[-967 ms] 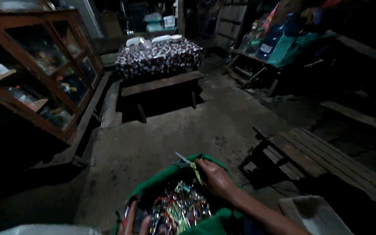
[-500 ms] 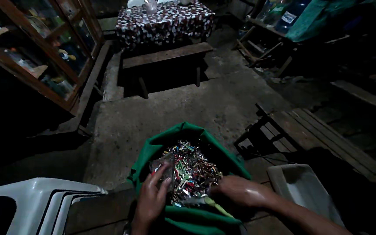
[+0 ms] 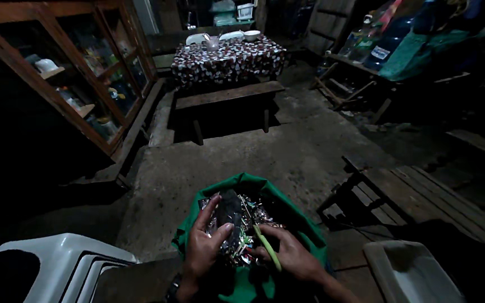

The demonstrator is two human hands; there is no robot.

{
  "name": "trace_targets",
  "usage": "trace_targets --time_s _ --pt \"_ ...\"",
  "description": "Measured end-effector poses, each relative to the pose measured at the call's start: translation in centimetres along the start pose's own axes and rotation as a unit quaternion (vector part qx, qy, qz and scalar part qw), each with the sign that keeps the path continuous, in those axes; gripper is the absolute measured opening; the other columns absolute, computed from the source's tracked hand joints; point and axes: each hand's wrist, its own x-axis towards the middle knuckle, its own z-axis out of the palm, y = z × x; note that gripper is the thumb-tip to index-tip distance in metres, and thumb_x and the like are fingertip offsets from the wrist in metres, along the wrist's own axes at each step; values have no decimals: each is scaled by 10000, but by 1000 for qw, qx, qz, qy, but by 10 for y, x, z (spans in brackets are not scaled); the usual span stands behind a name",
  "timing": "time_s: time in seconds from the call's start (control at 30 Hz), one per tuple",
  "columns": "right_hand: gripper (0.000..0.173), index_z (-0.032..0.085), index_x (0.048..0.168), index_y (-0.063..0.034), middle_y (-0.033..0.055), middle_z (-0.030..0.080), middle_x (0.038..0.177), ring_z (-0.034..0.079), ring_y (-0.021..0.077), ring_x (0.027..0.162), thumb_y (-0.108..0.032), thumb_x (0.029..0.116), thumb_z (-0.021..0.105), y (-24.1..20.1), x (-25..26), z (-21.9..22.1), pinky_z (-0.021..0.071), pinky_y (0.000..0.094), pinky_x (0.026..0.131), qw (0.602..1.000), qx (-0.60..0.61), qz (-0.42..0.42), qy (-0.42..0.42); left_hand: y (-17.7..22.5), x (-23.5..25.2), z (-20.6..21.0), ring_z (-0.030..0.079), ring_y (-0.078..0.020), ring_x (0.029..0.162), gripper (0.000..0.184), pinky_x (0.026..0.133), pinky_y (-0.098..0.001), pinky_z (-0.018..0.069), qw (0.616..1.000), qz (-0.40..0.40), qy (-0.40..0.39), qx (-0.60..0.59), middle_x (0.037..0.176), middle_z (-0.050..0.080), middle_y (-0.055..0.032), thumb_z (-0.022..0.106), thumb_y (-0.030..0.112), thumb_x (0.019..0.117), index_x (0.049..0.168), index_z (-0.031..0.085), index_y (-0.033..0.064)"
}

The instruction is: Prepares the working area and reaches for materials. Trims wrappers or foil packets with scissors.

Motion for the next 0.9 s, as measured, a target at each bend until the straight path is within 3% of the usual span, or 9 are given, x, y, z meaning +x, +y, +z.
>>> trace_targets --time_s 0.23,0.53,0.77,0.9 --pt "366 668 1098 -65 -113 621 728 582 -19 606 -303 833 751 4 -12 5 511 179 576 1000 20 23 5 -1 -9 4 544 -86 1308 633 1094 -241 428 995 17 4 93 1429 578 -172 744 58 812 1402 550 -65" --pt "365 693 1062 -62 -132 595 677 515 -47 547 -299 805 794 15 -6 16 450 150 522 1000 23 -11 18 -3 -20 3 572 -71 1272 621 1062 -224 464 998 -7 24 60 1412 591 -156 737 43 805 1395 566 -44" --pt "272 661 1038 -90 -136 613 700 563 -43 580 -243 833 755 11 -1 18 491 154 555 998 59 -5 14 1 -25 2 560 -65 1281 613 1076 -218 444 998 -22 11 59 1407 598 -149 740 29 799 1383 574 -50" --pt "269 682 1032 -96 -132 628 677 549 -44 549 -233 822 781 16 -1 19 472 151 518 997 75 -13 13 -2 -26 2 574 -53 1267 614 1070 -208 456 999 -17 14 43 1398 608 -135 734 21 799 1388 571 -44"
